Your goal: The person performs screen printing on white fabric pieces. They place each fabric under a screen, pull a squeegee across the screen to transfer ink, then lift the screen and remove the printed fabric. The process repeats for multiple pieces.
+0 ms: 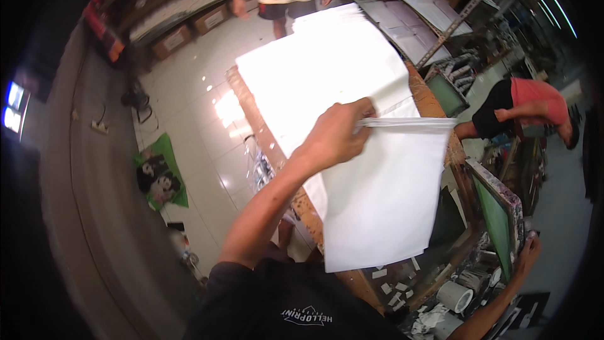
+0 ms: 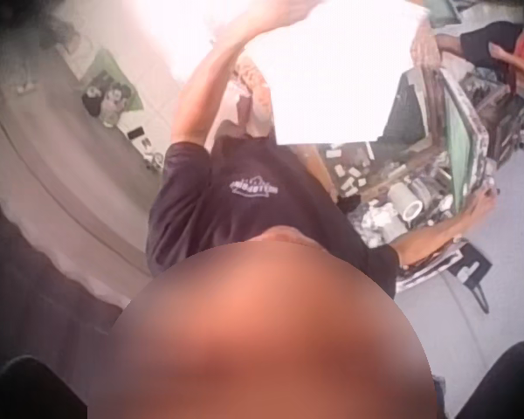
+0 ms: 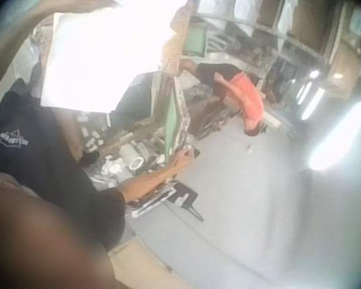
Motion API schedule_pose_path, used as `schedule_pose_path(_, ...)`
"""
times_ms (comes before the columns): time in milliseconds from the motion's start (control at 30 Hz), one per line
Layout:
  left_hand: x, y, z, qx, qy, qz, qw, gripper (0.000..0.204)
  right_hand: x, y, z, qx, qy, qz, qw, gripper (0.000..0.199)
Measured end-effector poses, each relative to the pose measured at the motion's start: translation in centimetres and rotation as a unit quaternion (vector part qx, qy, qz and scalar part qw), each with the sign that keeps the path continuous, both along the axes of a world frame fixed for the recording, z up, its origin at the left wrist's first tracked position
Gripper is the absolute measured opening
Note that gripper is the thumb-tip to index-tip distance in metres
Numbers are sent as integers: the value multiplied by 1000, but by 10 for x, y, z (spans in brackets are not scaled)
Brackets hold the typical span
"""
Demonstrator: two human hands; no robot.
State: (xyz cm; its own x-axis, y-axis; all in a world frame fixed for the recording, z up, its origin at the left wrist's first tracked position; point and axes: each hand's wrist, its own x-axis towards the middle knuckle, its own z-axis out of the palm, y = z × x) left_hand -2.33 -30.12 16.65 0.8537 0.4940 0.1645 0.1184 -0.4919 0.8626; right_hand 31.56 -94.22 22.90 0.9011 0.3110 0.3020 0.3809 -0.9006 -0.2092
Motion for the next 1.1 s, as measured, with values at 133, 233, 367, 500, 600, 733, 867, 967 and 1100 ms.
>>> schedule_pose_path(133,45,52,-73,-34,13,-20,999,23,-22,6,-11,11,-26,-78,997,62)
schedule_pose_path(233,105,93,-86,-18,33,-39,999,25,-35,-2,-13,0,-9,-120,993,68)
schedule_pose_path(367,197,175,-109,37,35,3,999,30,-45,-35,-20,-44,12,-123,991,78)
schedule_pose_path(500,240,265,-151,63,53,78,993,31,-52,-23,-8,-108,64,-135,983,88)
schedule_pose_path(600,253,266,-147,140,118,111,977,30,-73,-60,-22,-116,0,-121,986,89)
schedule_pose_path(733,251,259,-135,218,169,165,947,37,-78,-4,-19,-16,-18,16,1000,87)
schedule_pose_path(867,257,265,-144,238,200,223,924,41,-86,-17,-28,-21,-22,-16,999,86)
schedule_pose_path(967,262,270,-150,211,229,229,922,47,-100,5,-17,-2,91,-53,994,88)
schedule_pose_path(1100,268,270,-149,234,243,208,918,53,-110,3,-19,-61,64,-110,990,86)
